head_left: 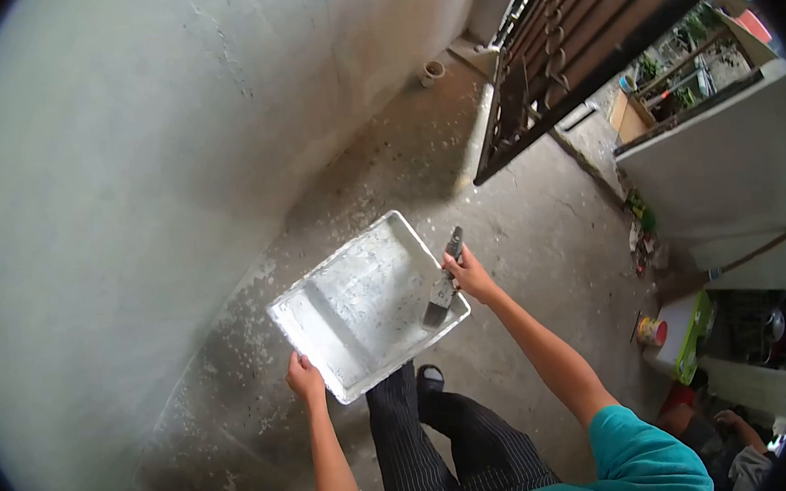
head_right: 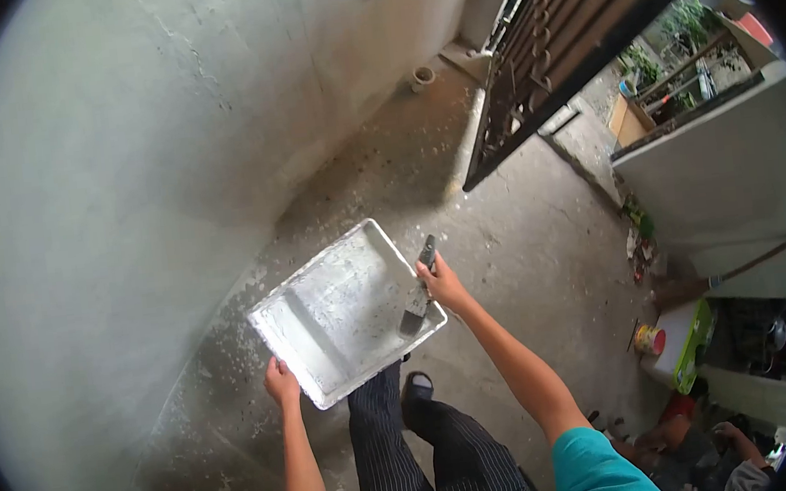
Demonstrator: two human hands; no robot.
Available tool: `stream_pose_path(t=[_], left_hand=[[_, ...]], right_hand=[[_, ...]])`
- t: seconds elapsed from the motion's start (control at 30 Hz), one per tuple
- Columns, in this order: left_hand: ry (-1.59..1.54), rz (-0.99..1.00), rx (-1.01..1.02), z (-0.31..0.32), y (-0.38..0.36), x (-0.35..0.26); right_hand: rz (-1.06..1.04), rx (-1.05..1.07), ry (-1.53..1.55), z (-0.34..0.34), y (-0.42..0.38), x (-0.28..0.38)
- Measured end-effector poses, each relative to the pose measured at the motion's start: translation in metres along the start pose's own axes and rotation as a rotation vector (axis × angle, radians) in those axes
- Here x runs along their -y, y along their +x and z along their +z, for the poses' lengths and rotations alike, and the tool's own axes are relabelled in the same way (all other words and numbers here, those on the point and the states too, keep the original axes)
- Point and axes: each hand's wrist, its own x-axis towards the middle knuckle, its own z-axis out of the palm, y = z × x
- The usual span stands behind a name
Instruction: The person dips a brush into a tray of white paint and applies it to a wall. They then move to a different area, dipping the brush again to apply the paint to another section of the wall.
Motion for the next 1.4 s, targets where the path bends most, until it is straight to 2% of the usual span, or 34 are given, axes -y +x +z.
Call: stream_pose_path(t=[0.07,0.13,0.2,0.27,0.33,0.37,0.47,0.53,0.57,0.63,0.73,0.77,0.8,0.87,0.93,1.07,1.17,1.27,1.33,1.37,1.4], left_hand=[[0.001,-0.020,0.031,0.018,0.029,-0.023],[0.045,0.039,0.082,0.050,0.052,-0.026],[0.075,0.023,0.047,0.079,0.075,-0.040],[0.119,-0.052,0.043,0.109,0.094,-0.047],[0.136,-0.068,0.054,0.144,0.117,-0.044],[0.167,-0.058,0.061,0.154,0.122,-0.027],[0.184,-0.202,0.034,0.211,0.149,0.021],[0.106,-0.197,-0.078,0.248,0.168,0.062],[0.116,-0.226,-0.081,0.265,0.172,0.081],[0.140,-0.209,-0.112,0.282,0.191,0.113],[0.159,-0.231,-0.161,0.301,0.214,0.163],[0.146,-0.263,-0.146,0.298,0.217,0.159],[0.135,-0.268,-0.165,0.306,0.225,0.187],[0.086,-0.110,-0.240,0.307,0.233,0.236],[0.050,-0.096,-0.245,0.304,0.231,0.245],[-0.048,-0.182,-0.281,0.309,0.230,0.254],[-0.121,-0.155,-0.342,0.314,0.230,0.265],[-0.139,-0.182,-0.304,0.311,0.233,0.256],[-0.043,-0.325,-0.275,0.298,0.228,0.223],[-0.043,-0.317,-0.282,0.298,0.230,0.228],[-0.028,-0.293,-0.256,0.300,0.232,0.237]], right_hand=[[-0.041,-0.054,0.002,-0.008,0.025,0.007],[-0.020,-0.008,-0.054,-0.019,0.058,0.003],[0.112,0.018,-0.010,-0.026,0.102,-0.006],[0.142,0.046,-0.047,-0.022,0.149,-0.025],[0.051,-0.018,-0.071,-0.016,0.187,-0.058],[0.057,0.014,-0.074,-0.009,0.199,-0.077],[0.036,0.054,-0.101,0.020,0.251,-0.109],[0.036,0.083,-0.111,0.047,0.285,-0.140],[-0.057,0.092,-0.113,0.060,0.307,-0.164],[-0.071,0.178,-0.111,0.089,0.343,-0.199],[-0.073,0.298,-0.124,0.131,0.377,-0.226],[-0.091,0.335,-0.055,0.143,0.383,-0.231],[-0.122,0.368,0.015,0.158,0.394,-0.238],[-0.052,0.497,0.068,0.173,0.402,-0.223],[-0.113,0.523,0.142,0.191,0.415,-0.237],[-0.148,0.610,0.098,0.205,0.430,-0.254],[-0.086,0.667,0.102,0.204,0.433,-0.257],[-0.066,0.686,0.078,0.202,0.443,-0.262],[-0.305,0.663,-0.157,0.207,0.451,-0.273],[-0.398,0.550,-0.424,0.197,0.436,-0.238],[-0.402,0.547,-0.417,0.195,0.431,-0.220]])
